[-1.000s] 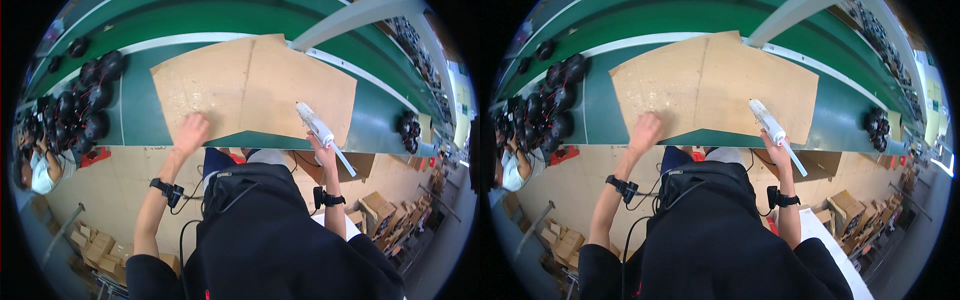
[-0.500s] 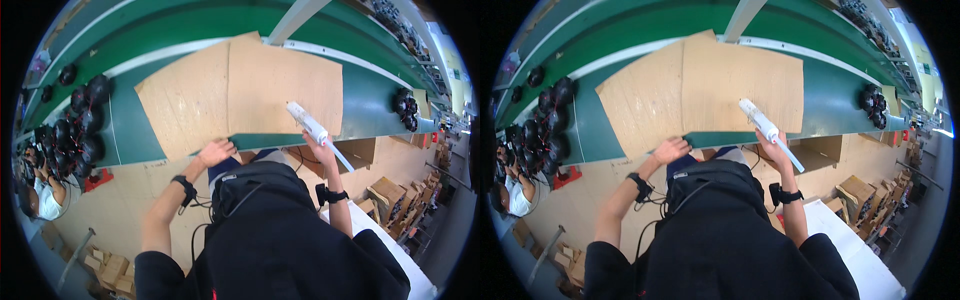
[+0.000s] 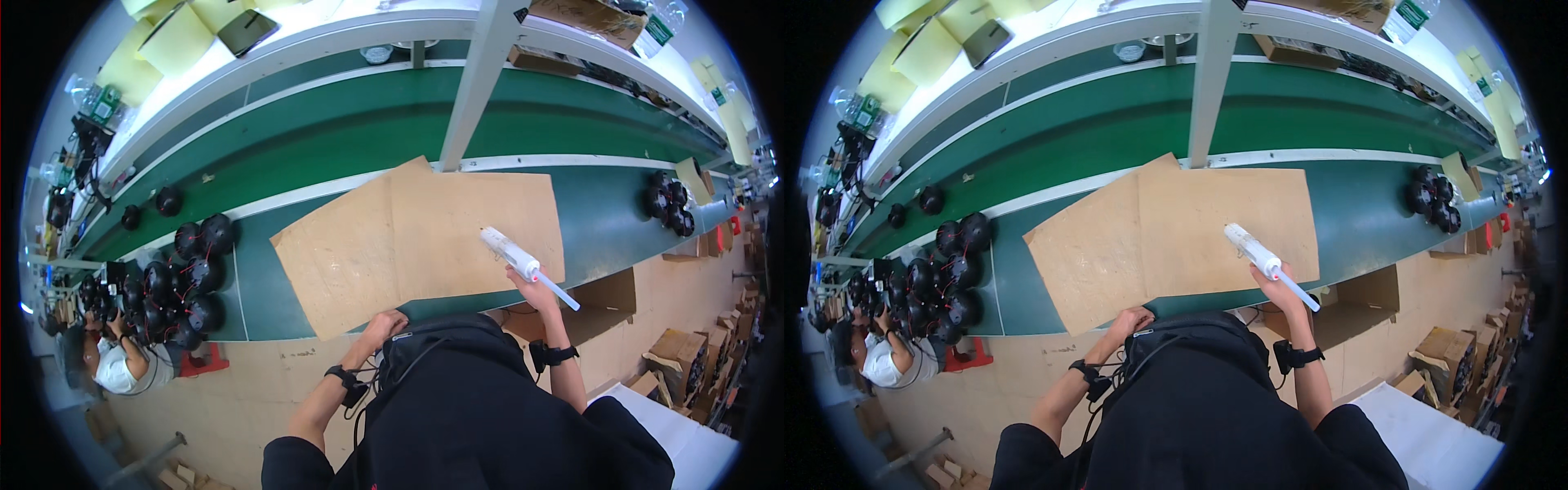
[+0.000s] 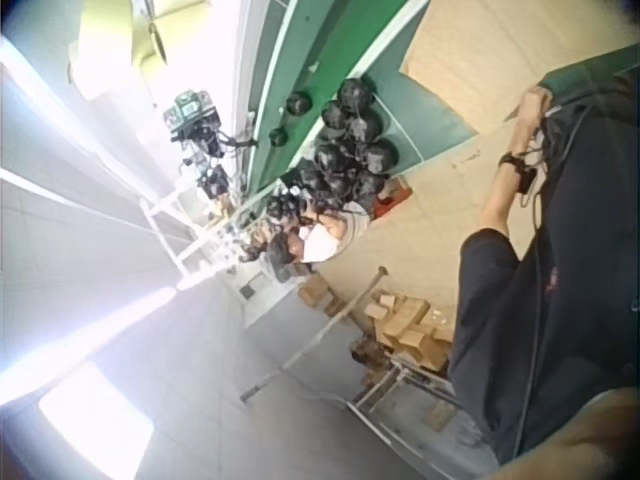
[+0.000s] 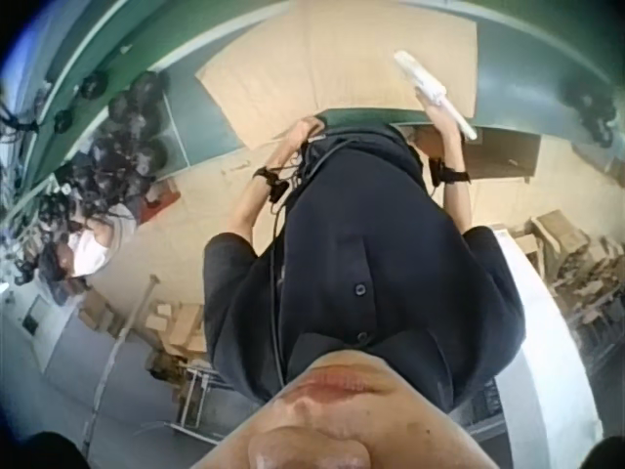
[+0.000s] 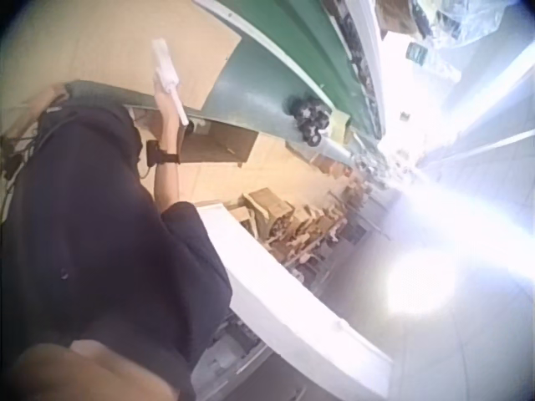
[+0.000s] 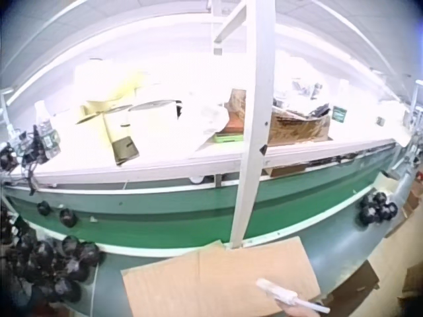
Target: Using a hot glue gun to secure wires and components inside a circular plastic housing on a factory assembly line.
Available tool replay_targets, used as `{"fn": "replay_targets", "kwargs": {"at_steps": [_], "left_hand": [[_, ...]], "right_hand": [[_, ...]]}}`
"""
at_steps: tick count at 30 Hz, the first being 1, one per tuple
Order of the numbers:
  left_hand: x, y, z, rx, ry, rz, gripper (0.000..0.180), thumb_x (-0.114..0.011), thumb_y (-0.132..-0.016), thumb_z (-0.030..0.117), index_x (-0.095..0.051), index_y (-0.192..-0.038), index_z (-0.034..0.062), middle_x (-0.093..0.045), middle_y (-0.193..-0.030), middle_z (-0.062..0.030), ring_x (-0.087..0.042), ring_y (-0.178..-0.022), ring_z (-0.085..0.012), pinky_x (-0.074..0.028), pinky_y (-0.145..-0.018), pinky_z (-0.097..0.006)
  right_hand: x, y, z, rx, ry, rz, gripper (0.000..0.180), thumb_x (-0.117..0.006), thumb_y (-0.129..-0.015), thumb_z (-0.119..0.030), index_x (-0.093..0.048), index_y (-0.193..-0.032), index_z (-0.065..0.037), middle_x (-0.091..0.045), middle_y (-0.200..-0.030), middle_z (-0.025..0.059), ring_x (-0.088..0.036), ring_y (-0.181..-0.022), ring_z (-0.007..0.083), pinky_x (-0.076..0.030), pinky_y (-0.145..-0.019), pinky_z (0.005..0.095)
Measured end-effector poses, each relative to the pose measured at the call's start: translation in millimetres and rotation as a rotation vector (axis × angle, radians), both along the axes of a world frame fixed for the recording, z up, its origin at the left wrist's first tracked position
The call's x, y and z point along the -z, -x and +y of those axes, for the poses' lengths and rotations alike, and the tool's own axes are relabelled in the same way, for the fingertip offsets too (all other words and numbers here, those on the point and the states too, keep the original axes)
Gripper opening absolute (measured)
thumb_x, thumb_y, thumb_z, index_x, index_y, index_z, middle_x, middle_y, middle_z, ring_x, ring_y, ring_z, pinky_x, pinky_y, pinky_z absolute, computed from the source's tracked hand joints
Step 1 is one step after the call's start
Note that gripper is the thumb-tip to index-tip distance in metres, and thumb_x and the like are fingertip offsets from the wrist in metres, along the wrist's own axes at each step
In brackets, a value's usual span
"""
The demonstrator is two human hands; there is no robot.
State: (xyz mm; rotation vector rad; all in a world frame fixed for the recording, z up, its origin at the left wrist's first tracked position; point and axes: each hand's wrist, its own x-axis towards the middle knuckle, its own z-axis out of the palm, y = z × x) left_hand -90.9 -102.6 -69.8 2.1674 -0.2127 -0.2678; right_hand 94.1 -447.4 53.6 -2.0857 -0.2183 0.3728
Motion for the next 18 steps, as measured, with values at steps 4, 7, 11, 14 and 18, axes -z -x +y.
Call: {"fn": "replay_targets", "kwargs": {"at_steps": [4,7,11,14,18], "left_hand": [[-2,4,-8,-0.395,0.254,0.248,0.013,-0.058,-0.098,0.013,-0.061,-0.098,0.0002,-0.069,-0.087,-0.0138,-0.068,-0.078,-0.0227,-0.055,-0.071,-0.033],[10,5,3,-0.682,0.584,0.28,0.014,-0.059,-0.1,0.015,-0.059,-0.106,0.0027,-0.07,-0.091,-0.0096,-0.066,-0.083,-0.0132,-0.055,-0.073,-0.028],[23,6,42,-0.813,0.532,0.047,0.012,-0.059,-0.098,0.009,-0.058,-0.107,0.0017,-0.069,-0.098,-0.007,-0.066,-0.085,-0.014,-0.054,-0.078,-0.028],[11,-1,63,-0.837,0.536,0.015,0.011,-0.057,-0.097,0.006,-0.058,-0.108,0.0015,-0.067,-0.097,-0.0066,-0.065,-0.086,-0.0145,-0.054,-0.082,-0.029],[-38,-31,74,-0.939,0.853,0.162,0.011,-0.056,-0.098,0.007,-0.062,-0.104,-0.0004,-0.065,-0.093,-0.0052,-0.063,-0.086,-0.0134,-0.053,-0.082,-0.028]], "right_hand": [[15,0,-13,0.094,-0.032,0.063,0.026,-0.072,-0.087,-0.017,-0.069,-0.102,0.003,-0.069,-0.081,0.0078,-0.062,-0.075,0.0127,-0.049,-0.068,0.0316],[23,1,-16,0.145,-0.083,0.105,0.026,-0.073,-0.086,-0.019,-0.07,-0.101,0.002,-0.069,-0.081,0.0075,-0.062,-0.075,0.0132,-0.05,-0.067,0.0317],[30,-5,-18,0.095,-0.015,0.101,0.026,-0.073,-0.086,-0.02,-0.07,-0.1,0.002,-0.07,-0.082,0.0097,-0.065,-0.076,0.0153,-0.051,-0.067,0.0334],[22,-10,-8,0.068,0.043,0.106,0.026,-0.072,-0.086,-0.02,-0.07,-0.1,0.002,-0.071,-0.083,0.0111,-0.066,-0.076,0.017,-0.051,-0.068,0.0342],[37,-17,-18,0.065,-0.016,0.083,0.022,-0.07,-0.088,-0.018,-0.069,-0.101,0.0,-0.071,-0.085,0.0069,-0.066,-0.076,0.0144,-0.051,-0.066,0.0307]]}}
